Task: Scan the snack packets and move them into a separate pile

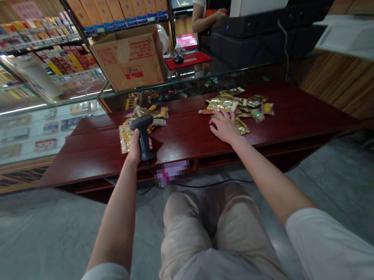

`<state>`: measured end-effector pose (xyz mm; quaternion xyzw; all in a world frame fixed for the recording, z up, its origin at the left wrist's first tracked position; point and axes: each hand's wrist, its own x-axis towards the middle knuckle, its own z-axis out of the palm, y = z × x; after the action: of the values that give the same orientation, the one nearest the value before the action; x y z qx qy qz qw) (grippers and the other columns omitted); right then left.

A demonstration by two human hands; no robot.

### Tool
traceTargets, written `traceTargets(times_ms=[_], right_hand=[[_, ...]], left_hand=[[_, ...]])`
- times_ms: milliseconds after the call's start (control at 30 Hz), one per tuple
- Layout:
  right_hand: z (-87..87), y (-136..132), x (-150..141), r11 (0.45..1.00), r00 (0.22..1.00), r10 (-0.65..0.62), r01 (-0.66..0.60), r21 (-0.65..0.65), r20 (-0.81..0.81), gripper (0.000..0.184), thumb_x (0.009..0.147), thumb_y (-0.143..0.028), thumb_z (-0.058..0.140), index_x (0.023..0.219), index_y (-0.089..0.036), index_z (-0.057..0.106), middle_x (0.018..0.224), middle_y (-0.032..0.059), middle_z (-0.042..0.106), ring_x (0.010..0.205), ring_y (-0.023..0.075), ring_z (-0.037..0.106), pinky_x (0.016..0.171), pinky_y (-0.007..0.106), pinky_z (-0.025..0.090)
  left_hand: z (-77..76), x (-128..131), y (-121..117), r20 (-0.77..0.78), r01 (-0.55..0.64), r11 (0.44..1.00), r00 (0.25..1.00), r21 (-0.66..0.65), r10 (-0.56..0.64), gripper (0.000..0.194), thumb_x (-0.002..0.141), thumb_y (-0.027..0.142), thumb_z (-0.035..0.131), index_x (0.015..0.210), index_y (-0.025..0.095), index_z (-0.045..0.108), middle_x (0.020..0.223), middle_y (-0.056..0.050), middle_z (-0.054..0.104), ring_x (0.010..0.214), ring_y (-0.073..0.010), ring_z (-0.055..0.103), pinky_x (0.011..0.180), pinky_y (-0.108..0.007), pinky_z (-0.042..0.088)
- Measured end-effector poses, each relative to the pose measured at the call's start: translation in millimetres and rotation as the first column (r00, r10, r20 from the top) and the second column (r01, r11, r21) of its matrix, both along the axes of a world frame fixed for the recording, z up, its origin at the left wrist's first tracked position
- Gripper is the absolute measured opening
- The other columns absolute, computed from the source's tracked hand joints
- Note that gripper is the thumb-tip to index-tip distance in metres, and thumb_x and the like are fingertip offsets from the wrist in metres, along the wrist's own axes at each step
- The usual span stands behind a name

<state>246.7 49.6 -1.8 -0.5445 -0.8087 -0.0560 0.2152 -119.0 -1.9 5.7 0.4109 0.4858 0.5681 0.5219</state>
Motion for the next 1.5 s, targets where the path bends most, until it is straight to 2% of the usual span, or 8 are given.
traceTargets(times_ms=[467, 733, 833, 933, 1067, 1233, 1367, 1500], right_hand=[[-5.3, 5.9, 3.2, 0.999, 0.997, -0.027, 0.029, 0.026, -0.073, 0.024, 0.095, -0.028, 0.051, 0.099, -0.021, 0.074, 0.138, 0.0152, 0.064, 0.14, 0.0367, 0.046, 0.12, 0.068, 0.021], [-0.7, 1.8, 0.6, 0.997, 0.993, -0.044, 0.051, 0.063, -0.109, 0.044, 0.091, -0.025, 0.052, 0.133, -0.016, 0.063, 0.143, 0.02, 0.06, 0.143, 0.039, 0.042, 0.122, 0.066, 0.019], [3.7, -2.2, -4.9, 0.998, 0.993, -0.005, 0.012, 0.062, -0.115, 0.047, 0.091, -0.022, 0.051, 0.137, -0.017, 0.061, 0.144, 0.0183, 0.06, 0.144, 0.0389, 0.041, 0.122, 0.067, 0.017], [8.6, 4.3, -30.7, 0.995, 0.983, 0.095, -0.088, 0.052, -0.16, 0.047, 0.091, -0.02, 0.049, 0.137, -0.017, 0.062, 0.144, 0.0174, 0.06, 0.141, 0.0362, 0.047, 0.121, 0.062, 0.025], [16.3, 32.0, -106.6, 0.93, 0.915, 0.327, -0.356, -0.09, -0.237, 0.057, 0.093, -0.017, 0.046, 0.15, -0.013, 0.05, 0.154, 0.0173, 0.053, 0.138, 0.0273, 0.053, 0.117, 0.045, 0.041], [18.2, 52.2, -196.8, 0.882, 0.913, 0.364, -0.402, -0.247, -0.186, 0.065, 0.1, -0.022, 0.053, 0.162, -0.016, 0.035, 0.163, 0.0125, 0.046, 0.142, 0.0255, 0.048, 0.116, 0.04, 0.04], [7.7, 43.8, -212.9, 0.915, 0.945, 0.284, -0.318, -0.249, -0.164, 0.047, 0.103, -0.033, 0.055, 0.147, -0.015, 0.055, 0.152, 0.0177, 0.054, 0.136, 0.0358, 0.046, 0.11, 0.052, 0.04], [4.0, 43.3, -194.6, 0.908, 0.932, 0.248, -0.319, -0.271, -0.266, 0.03, 0.101, -0.029, 0.06, 0.128, -0.017, 0.063, 0.138, 0.016, 0.065, 0.127, 0.0326, 0.054, 0.107, 0.049, 0.043]], left_hand=[[-1.0, -0.3, 1.1, -0.015, 0.015, 0.999, 1.0, 0.044, -0.014, 0.066, 0.09, 0.079, 0.049, 0.09, 0.015, 0.067, 0.052, -0.002, 0.06, 0.041, -0.0134, 0.053, 0.041, -0.025, 0.041], [1.6, 4.4, 0.8, -0.016, 0.0, 0.997, 1.0, 0.071, 0.001, 0.065, 0.09, 0.079, 0.047, 0.082, 0.017, 0.065, 0.052, -0.003, 0.06, 0.042, -0.0134, 0.053, 0.042, -0.025, 0.04], [1.7, 6.3, 1.0, -0.017, -0.019, 0.997, 1.0, 0.071, 0.021, 0.063, 0.092, 0.077, 0.046, 0.08, 0.018, 0.064, 0.051, -0.003, 0.06, 0.042, -0.0137, 0.053, 0.041, -0.025, 0.04], [0.7, 4.6, 2.3, -0.01, -0.019, 0.998, 1.0, 0.056, 0.02, 0.062, 0.094, 0.075, 0.044, 0.081, 0.017, 0.065, 0.052, -0.003, 0.06, 0.042, -0.0139, 0.054, 0.04, -0.025, 0.041], [1.0, 0.5, 1.1, 0.015, -0.019, 0.999, 1.0, 0.045, 0.018, 0.063, 0.093, 0.076, 0.044, 0.084, 0.017, 0.066, 0.053, -0.002, 0.059, 0.042, -0.014, 0.053, 0.041, -0.026, 0.041], [1.5, 1.8, -3.6, 0.006, -0.014, 0.999, 1.0, 0.032, 0.014, 0.063, 0.091, 0.078, 0.046, 0.083, 0.018, 0.064, 0.053, -0.003, 0.059, 0.043, -0.0144, 0.054, 0.043, -0.026, 0.042], [1.7, 2.5, -4.4, 0.01, -0.036, 0.999, 0.999, 0.015, 0.036, 0.062, 0.097, 0.072, 0.04, 0.083, 0.017, 0.065, 0.051, -0.003, 0.06, 0.043, -0.0144, 0.055, 0.042, -0.025, 0.043], [1.1, -0.5, -3.1, 0.006, -0.021, 1.0, 1.0, -0.001, 0.021, 0.061, 0.1, 0.067, 0.037, 0.097, 0.015, 0.07, 0.05, -0.002, 0.06, 0.041, -0.0149, 0.053, 0.039, -0.026, 0.043]])
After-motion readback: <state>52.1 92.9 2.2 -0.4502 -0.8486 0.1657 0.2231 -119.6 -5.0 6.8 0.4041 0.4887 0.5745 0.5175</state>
